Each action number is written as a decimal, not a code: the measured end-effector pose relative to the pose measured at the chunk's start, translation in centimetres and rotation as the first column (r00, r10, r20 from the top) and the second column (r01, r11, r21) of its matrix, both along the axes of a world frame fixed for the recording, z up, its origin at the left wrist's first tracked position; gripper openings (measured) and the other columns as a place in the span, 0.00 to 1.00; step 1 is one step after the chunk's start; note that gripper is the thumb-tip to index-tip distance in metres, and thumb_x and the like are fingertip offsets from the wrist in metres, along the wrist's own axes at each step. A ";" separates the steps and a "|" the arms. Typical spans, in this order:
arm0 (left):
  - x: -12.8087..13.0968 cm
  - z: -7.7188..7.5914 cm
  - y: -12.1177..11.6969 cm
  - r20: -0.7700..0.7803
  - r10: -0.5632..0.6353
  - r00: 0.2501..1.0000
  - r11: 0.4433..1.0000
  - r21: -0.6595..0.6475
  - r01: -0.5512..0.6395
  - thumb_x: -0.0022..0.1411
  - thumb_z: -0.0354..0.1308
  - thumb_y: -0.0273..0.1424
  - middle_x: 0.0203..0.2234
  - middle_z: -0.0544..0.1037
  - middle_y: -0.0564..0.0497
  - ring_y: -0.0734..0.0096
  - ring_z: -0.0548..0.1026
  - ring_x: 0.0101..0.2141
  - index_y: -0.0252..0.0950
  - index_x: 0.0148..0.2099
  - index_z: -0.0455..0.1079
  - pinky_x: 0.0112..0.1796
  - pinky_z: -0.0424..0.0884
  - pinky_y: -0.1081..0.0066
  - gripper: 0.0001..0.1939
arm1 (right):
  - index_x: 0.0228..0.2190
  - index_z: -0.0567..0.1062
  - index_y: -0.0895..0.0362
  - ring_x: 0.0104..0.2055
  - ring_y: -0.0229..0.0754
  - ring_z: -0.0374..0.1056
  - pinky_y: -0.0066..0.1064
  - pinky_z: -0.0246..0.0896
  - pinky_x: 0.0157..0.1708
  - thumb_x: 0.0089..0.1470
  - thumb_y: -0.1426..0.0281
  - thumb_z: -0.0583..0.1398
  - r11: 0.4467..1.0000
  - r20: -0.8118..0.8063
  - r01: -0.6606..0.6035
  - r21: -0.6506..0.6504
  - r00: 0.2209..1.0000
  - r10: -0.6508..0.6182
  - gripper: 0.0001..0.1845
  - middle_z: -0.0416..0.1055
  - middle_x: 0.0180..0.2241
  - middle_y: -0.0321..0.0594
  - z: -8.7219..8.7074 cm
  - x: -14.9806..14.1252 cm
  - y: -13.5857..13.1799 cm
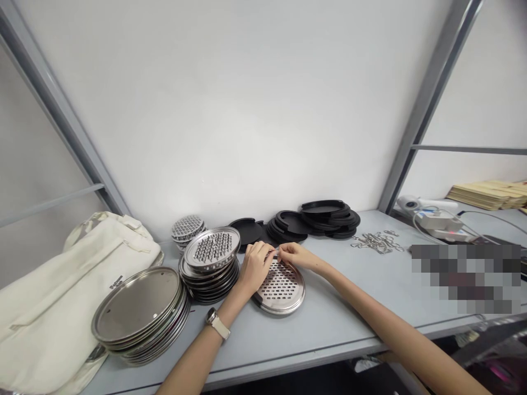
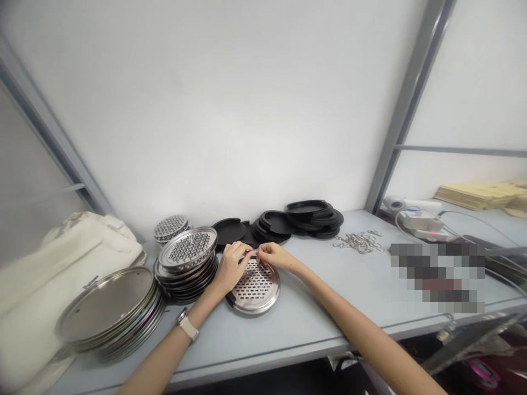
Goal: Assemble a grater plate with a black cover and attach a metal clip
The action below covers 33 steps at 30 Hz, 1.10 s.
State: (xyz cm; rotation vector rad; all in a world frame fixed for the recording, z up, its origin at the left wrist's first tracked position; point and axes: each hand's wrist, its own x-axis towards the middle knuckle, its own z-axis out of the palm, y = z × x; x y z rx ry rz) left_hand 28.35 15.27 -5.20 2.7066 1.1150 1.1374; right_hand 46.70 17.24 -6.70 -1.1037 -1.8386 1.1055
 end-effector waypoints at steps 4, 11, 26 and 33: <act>0.0 -0.1 0.1 0.009 -0.023 1.000 0.999 -0.042 0.023 0.65 0.49 0.28 0.34 0.71 0.52 0.69 0.68 0.37 0.37 0.37 0.66 0.41 0.60 0.66 0.06 | 0.23 0.67 0.57 0.21 0.32 0.54 0.23 0.48 0.21 0.46 0.66 0.59 0.996 0.036 -0.034 0.083 0.999 0.031 0.09 0.60 0.18 0.28 0.2 0.1 -0.5; 0.2 0.0 -0.4 -0.044 -0.061 0.997 0.998 -0.022 0.060 0.66 0.48 0.30 0.35 0.71 0.50 0.68 0.67 0.38 0.37 0.40 0.67 0.42 0.61 0.65 0.06 | 0.21 0.62 0.57 0.21 0.31 0.51 0.23 0.45 0.21 0.49 0.60 0.59 0.994 0.019 -0.048 0.096 0.999 0.046 0.16 0.55 0.18 0.27 0.3 0.2 -0.4; 0.3 0.1 -0.6 -0.075 -0.091 0.993 0.996 0.001 0.092 0.65 0.48 0.29 0.35 0.70 0.50 0.67 0.67 0.38 0.37 0.39 0.66 0.41 0.62 0.66 0.06 | 0.14 0.64 0.57 0.13 0.29 0.42 0.26 0.35 0.16 0.51 0.53 0.53 0.996 -0.024 -0.023 -0.091 0.999 0.021 0.25 0.50 0.08 0.27 0.2 0.3 0.4; 0.3 -0.3 -0.2 0.063 0.071 0.995 0.997 0.001 -0.071 0.65 0.48 0.28 0.30 0.69 0.52 0.69 0.67 0.34 0.36 0.35 0.63 0.39 0.61 0.67 0.06 | 0.24 0.69 0.59 0.15 0.30 0.46 0.24 0.41 0.17 0.49 0.50 0.57 1.000 0.022 0.020 -0.014 1.000 -0.020 0.23 0.53 0.12 0.26 0.6 0.6 0.6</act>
